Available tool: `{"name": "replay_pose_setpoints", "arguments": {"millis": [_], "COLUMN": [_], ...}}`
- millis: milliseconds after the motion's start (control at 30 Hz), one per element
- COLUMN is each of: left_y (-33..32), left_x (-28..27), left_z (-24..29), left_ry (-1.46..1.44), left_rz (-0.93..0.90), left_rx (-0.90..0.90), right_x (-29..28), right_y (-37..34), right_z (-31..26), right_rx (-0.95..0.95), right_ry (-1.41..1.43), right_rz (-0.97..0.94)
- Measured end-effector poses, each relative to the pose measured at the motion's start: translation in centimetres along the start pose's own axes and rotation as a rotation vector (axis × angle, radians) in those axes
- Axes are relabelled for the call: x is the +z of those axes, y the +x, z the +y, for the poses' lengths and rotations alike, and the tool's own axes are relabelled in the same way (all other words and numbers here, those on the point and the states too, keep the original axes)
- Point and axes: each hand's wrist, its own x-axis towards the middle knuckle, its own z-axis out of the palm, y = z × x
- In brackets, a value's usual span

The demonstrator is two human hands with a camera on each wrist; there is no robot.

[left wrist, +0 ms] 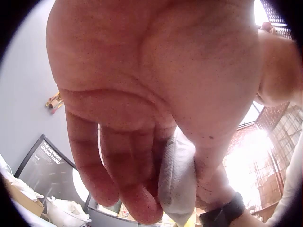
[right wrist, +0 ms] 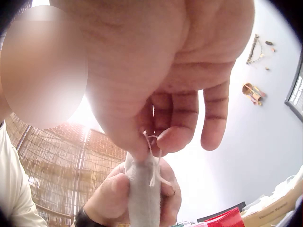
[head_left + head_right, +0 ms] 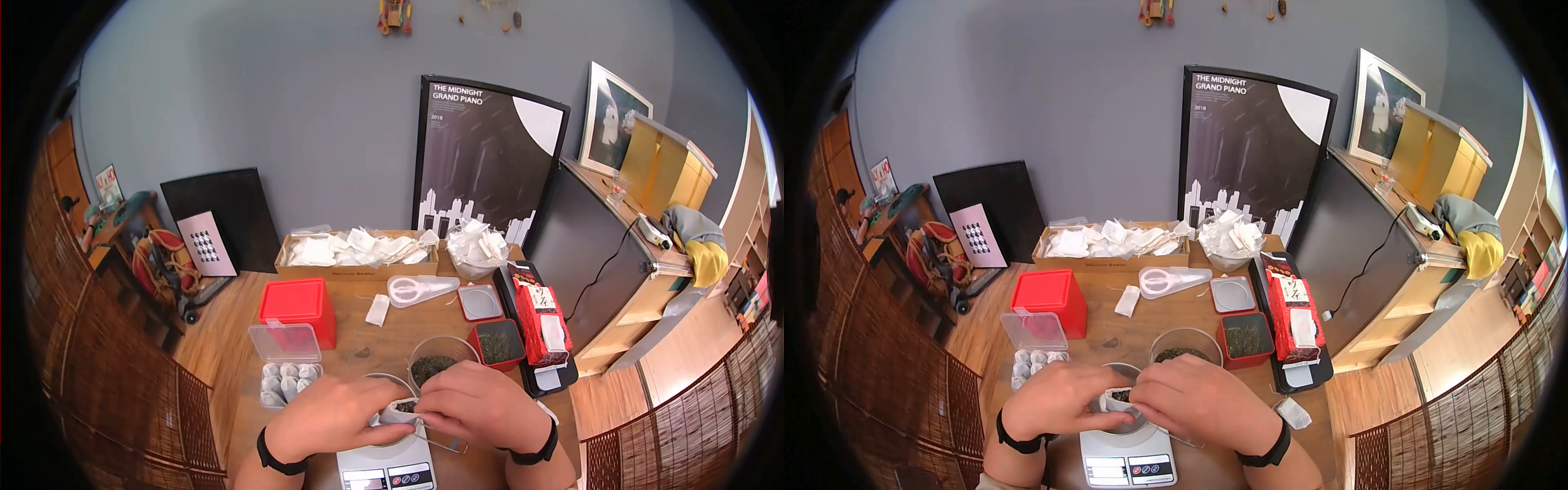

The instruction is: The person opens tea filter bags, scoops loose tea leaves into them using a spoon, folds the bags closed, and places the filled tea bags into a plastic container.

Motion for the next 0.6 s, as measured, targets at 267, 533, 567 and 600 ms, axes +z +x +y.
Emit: {"name": "replay_pose_setpoints", "arguments": {"millis": [267,533,567,600], "left_y": [-0.06,0.02,0.00,-0.04], "left_x": [0.33,0.20,0.20,0.23], "left_z": [-0.04,0.01,0.01,0.04], "left_ry": [0.083,0.112,0.111,0.119], "left_rz": [0.067,0.104,0.105,0.102], "left_rx": [0.006,0.037,0.035,0.030], "right_x": [0.16,0.00,0.01,0.05], "right_y": [-0.01,0.22,0.24,0.23], "right_z": [-0.05,0.22,0.20,0.13], "right_rx": [0.019,-0.007,-0.007,-0.005], "right_ry": [-0.005,-0.053,-0.050,-0.045], "right_rz": [0.005,-0.038,-0.039,-0.042]}}
